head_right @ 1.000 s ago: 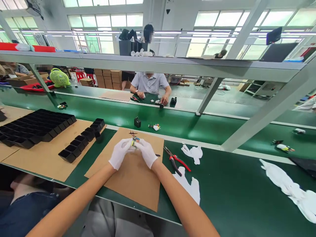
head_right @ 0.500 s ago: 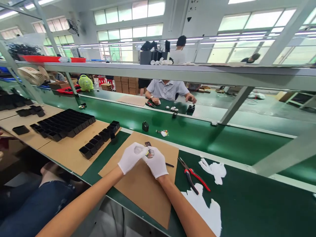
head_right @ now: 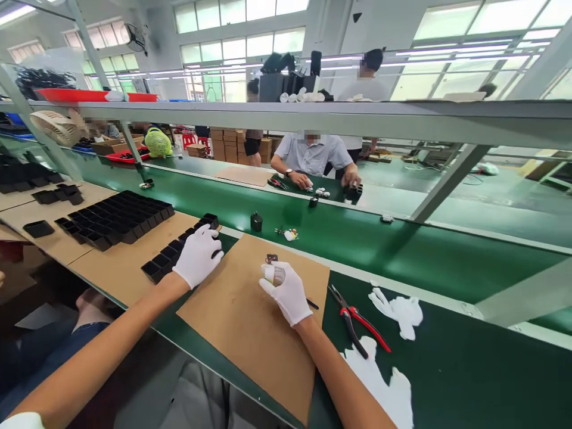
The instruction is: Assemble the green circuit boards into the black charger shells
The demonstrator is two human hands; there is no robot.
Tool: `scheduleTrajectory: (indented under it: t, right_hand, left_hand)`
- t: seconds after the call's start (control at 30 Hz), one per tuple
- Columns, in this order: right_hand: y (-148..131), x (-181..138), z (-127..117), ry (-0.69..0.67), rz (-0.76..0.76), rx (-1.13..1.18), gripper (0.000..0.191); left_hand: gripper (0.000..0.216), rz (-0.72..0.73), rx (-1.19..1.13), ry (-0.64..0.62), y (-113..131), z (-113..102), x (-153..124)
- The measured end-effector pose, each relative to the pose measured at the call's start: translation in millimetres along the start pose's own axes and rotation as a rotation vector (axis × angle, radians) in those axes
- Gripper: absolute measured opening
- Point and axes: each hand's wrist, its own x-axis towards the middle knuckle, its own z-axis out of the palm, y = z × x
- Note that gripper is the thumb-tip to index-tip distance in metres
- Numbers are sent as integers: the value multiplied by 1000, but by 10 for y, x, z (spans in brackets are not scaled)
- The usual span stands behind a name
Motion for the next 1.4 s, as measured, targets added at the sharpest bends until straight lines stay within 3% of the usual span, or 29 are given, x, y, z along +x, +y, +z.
scheduleTrajectory:
  t: [0.17,0.27,0.33,0.5,0.6,0.83,1.03,1.4]
  right_hand:
    - [-294,-61,-259,-51,37,22,54]
    - [-370,-211,-402,-52,64,5,54]
    - [-350,-315,-466,-40,87,22,57]
    - [-286,-483,-539,-25,156,112,59]
    - [-310,-527,-515,-47,217,176,59]
    - [-360,-642,-435,3,222,205,58]
    - [-458,-649,-473,-10,202,198,49]
    - [-428,-624,-410,-63,273,218,49]
  left_hand:
    - [13,337,-162,-211,650,354,-30]
    - [20,456,-288,-280,850,594,-113]
    - [23,453,-369,-264,857,719,-173]
    - [89,260,-485,-243,706,885,-304]
    - [77,173,-489,-296,675,899,-323]
    - [64,180,-532,-362,707,827,-285]
    - [66,178,-657,-276,707,804,-325]
    - [70,264,-649,-202,679,773,-366]
